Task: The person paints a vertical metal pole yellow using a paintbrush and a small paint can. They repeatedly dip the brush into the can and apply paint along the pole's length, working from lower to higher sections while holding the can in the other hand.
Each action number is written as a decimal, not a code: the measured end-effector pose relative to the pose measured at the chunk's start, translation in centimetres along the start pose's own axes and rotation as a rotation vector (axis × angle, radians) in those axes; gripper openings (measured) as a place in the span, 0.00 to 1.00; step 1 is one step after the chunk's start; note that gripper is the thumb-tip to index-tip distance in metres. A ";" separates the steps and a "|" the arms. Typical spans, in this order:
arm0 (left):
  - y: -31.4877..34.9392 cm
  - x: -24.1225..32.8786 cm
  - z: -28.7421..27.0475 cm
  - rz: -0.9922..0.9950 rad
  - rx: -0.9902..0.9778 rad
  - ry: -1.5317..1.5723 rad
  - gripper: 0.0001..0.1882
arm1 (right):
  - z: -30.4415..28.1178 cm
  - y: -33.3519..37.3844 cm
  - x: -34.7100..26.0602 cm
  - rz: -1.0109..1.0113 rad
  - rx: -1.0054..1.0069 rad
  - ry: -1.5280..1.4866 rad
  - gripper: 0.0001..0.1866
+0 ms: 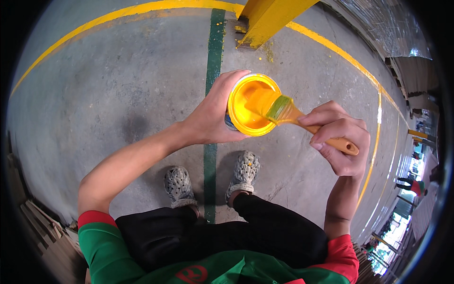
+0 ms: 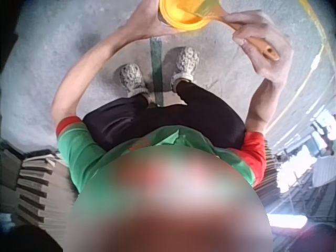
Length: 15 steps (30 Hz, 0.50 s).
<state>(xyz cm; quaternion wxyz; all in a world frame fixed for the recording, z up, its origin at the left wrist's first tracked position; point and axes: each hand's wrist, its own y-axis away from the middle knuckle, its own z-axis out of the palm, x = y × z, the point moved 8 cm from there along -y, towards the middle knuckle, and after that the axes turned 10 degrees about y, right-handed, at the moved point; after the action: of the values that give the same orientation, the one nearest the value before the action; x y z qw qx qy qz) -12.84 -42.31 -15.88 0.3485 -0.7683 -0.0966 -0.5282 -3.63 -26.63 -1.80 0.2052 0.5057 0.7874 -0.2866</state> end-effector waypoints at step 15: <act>0.0 0.1 -0.7 0.010 0.012 0.007 0.60 | -1.5 1.6 1.5 0.102 0.040 0.004 0.10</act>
<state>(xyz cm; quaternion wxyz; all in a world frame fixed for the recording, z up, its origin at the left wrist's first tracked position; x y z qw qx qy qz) -13.31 -42.77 -15.61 0.3563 -0.7648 -0.0947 -0.5284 -2.79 -24.10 -2.02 0.2078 0.5499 0.7551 -0.2903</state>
